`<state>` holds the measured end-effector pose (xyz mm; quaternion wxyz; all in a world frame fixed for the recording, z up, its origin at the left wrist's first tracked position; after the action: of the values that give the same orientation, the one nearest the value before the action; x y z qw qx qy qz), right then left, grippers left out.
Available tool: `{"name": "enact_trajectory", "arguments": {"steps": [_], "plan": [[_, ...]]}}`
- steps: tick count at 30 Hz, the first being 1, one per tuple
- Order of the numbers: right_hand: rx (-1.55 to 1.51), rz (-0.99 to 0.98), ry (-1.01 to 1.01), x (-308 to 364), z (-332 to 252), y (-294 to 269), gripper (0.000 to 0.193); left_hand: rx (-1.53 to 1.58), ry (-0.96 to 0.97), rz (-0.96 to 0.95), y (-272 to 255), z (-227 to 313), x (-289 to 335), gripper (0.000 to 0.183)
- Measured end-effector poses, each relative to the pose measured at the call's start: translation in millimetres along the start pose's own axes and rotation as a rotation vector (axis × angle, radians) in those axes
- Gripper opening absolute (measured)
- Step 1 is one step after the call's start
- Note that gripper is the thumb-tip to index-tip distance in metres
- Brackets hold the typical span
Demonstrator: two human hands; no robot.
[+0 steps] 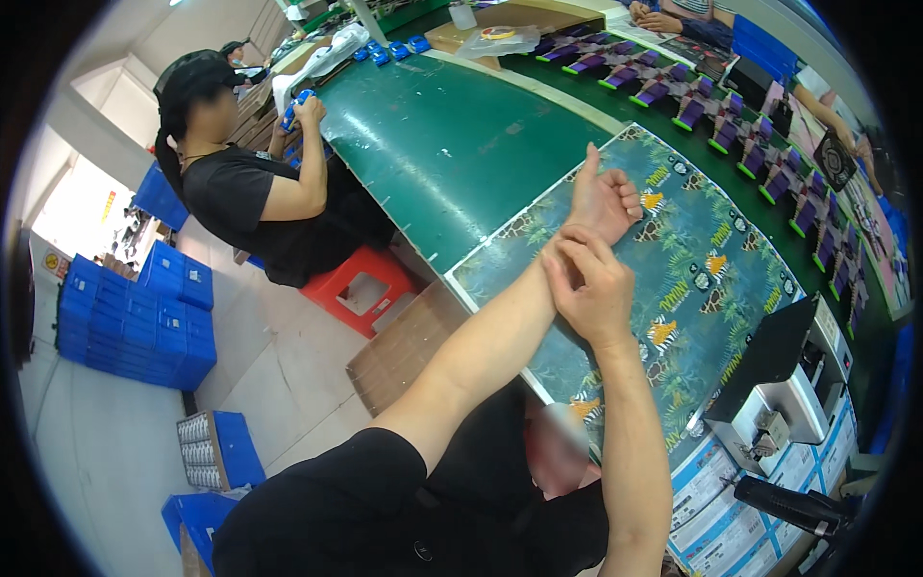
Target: The recorder uses a powered screwdriver to assemble components of plastic toy cars at a factory workstation.
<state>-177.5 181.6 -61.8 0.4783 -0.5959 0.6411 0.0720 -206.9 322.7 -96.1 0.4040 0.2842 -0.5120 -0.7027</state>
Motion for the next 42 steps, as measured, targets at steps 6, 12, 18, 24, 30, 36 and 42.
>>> {"name": "enact_trajectory", "arguments": {"steps": [6,12,18,24,30,36,42], "plan": [[0.001,-0.012,0.037,-0.8,-2.6,3.0,0.016,-0.042,0.001,0.014,-5.1,1.4,-1.4,0.069],[-0.088,0.229,0.117,-1.3,17.7,-13.6,0.009,-0.368,0.079,0.092,9.4,-2.9,0.7,0.064],[-0.879,0.882,0.77,21.1,117.3,-101.7,0.048,-1.462,0.659,-0.496,55.7,-73.4,43.4,0.053],[-1.195,0.821,0.701,30.0,134.1,-112.5,0.054,-1.751,0.501,-0.604,68.0,-85.0,66.2,0.061],[-1.202,0.779,0.708,30.0,135.5,-114.8,0.055,-1.829,0.322,-0.667,62.8,-85.3,61.1,0.064],[-1.163,0.817,0.729,28.3,131.2,-112.1,0.053,-1.822,0.258,-0.688,60.3,-85.0,61.3,0.066],[-1.115,0.777,0.745,25.9,127.5,-108.8,0.048,-1.775,0.149,-0.668,59.0,-82.8,55.9,0.066]]}}
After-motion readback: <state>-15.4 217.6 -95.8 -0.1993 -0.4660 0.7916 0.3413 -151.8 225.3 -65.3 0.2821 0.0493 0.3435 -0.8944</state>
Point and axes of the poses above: each hand's wrist, its own x-axis away from the middle knuckle, its own y-axis out of the palm, z = x × y, the point moved 1 cm from there along -x, towards the middle knuckle, and after that the axes turned 7 degrees about -z, right-handed, at the moved point
